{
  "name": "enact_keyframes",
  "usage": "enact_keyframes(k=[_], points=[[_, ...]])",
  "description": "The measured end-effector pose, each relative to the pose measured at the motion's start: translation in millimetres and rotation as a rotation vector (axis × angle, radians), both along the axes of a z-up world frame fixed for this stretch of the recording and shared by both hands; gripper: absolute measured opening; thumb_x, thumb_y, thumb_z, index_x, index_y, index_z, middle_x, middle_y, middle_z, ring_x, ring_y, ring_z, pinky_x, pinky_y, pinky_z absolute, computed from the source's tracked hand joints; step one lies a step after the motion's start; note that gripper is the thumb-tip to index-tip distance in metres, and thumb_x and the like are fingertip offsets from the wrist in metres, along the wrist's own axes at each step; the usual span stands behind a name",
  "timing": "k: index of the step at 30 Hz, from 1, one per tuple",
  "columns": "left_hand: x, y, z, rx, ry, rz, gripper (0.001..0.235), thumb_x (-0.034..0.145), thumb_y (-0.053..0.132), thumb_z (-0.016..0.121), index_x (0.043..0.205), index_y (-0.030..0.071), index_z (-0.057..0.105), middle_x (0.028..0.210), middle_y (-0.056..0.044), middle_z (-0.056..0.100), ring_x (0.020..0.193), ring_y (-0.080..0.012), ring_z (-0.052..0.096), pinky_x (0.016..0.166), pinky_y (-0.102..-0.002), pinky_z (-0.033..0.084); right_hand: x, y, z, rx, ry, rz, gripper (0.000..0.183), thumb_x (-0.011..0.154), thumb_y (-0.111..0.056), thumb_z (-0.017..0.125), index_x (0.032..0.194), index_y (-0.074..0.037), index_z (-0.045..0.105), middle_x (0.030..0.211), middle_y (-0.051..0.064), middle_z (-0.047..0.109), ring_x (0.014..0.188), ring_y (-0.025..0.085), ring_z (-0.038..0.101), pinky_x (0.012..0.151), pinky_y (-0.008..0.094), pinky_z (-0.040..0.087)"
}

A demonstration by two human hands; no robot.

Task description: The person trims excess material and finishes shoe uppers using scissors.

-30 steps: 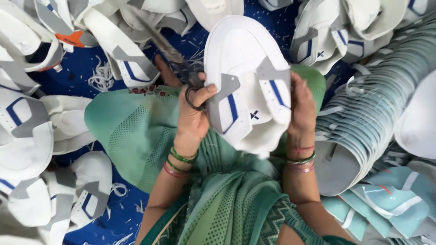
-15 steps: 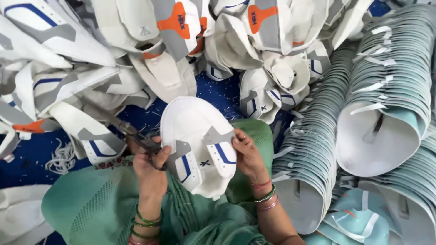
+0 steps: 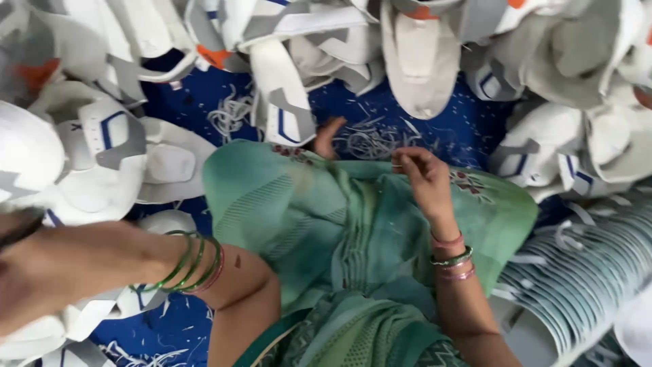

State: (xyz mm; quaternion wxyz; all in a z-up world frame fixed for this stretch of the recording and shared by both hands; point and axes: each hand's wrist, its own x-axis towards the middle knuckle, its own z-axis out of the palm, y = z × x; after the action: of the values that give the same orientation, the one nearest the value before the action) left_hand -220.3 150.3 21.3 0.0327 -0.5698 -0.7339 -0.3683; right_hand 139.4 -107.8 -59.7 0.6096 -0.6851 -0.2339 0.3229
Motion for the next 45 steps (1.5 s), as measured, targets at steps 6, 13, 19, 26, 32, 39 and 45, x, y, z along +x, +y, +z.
enact_keyframes(k=[6, 13, 19, 26, 32, 39, 45], points=[[60, -9, 56, 0.911, -0.695, -0.296, 0.037, 0.101, 0.013, 0.067, 0.129, 0.002, 0.045, 0.123, -0.013, 0.057, 0.115, -0.0228, 0.058, 0.103, -0.045, 0.052, -32, 142, -38, 0.061, -0.198, 0.215, 0.051, 0.097, -0.016, 0.072, 0.139, 0.003, 0.051, 0.112, 0.009, 0.069, 0.104, 0.014, 0.067, 0.093, 0.027, 0.057], [112, -78, -13, -0.23, -1.38, -0.986, 0.027, 0.092, -0.007, 0.07, 0.117, -0.002, 0.063, 0.116, -0.011, 0.07, 0.102, -0.0186, 0.069, 0.092, -0.033, 0.059, -20, 177, 42, -0.366, -0.454, 0.463, 0.033, 0.104, -0.032, 0.069, 0.11, 0.001, 0.073, 0.077, 0.014, 0.07, 0.066, 0.018, 0.057, 0.063, 0.035, 0.049], [105, -137, -55, -0.848, -1.031, -1.351, 0.037, 0.079, -0.008, 0.069, 0.114, 0.001, 0.066, 0.12, -0.009, 0.073, 0.104, -0.0167, 0.07, 0.093, -0.031, 0.056, 39, 21, 195, -0.254, -0.617, 0.362, 0.02, 0.103, -0.015, 0.067, 0.118, -0.001, 0.07, 0.089, 0.005, 0.071, 0.079, 0.007, 0.06, 0.07, 0.029, 0.05], [146, -176, -65, -1.456, -1.15, -1.777, 0.064, 0.072, -0.007, 0.069, 0.134, 0.001, 0.053, 0.142, -0.01, 0.061, 0.126, -0.0177, 0.063, 0.107, -0.035, 0.052, 51, -79, 228, -0.646, -0.973, 0.131, 0.025, 0.099, -0.017, 0.078, 0.089, 0.002, 0.065, 0.068, 0.016, 0.057, 0.049, 0.024, 0.05, 0.055, 0.039, 0.04], [160, -209, -56, -1.959, -1.444, -1.611, 0.049, 0.081, 0.001, 0.07, 0.129, -0.002, 0.059, 0.14, -0.015, 0.066, 0.122, -0.0228, 0.068, 0.104, -0.038, 0.054, 45, -105, 230, -0.65, -1.157, 0.138, 0.028, 0.1, -0.018, 0.081, 0.089, 0.002, 0.064, 0.071, 0.018, 0.059, 0.063, 0.036, 0.059, 0.057, 0.041, 0.044], [181, -229, -65, -1.692, -1.419, -1.356, 0.029, 0.089, -0.003, 0.075, 0.116, -0.003, 0.063, 0.118, -0.021, 0.072, 0.103, -0.0262, 0.072, 0.091, -0.037, 0.061, 29, -115, 251, -0.59, -1.086, 0.119, 0.017, 0.099, -0.014, 0.079, 0.101, 0.001, 0.072, 0.08, 0.017, 0.062, 0.069, 0.035, 0.061, 0.062, 0.042, 0.045], [174, -218, -24, -1.895, -1.386, -1.326, 0.024, 0.091, 0.003, 0.07, 0.113, -0.002, 0.066, 0.121, -0.014, 0.073, 0.103, -0.0194, 0.075, 0.092, -0.034, 0.063, 29, -132, 260, -0.659, -0.987, 0.037, 0.019, 0.092, -0.007, 0.08, 0.091, 0.007, 0.068, 0.067, 0.018, 0.058, 0.051, 0.031, 0.055, 0.053, 0.039, 0.043]])
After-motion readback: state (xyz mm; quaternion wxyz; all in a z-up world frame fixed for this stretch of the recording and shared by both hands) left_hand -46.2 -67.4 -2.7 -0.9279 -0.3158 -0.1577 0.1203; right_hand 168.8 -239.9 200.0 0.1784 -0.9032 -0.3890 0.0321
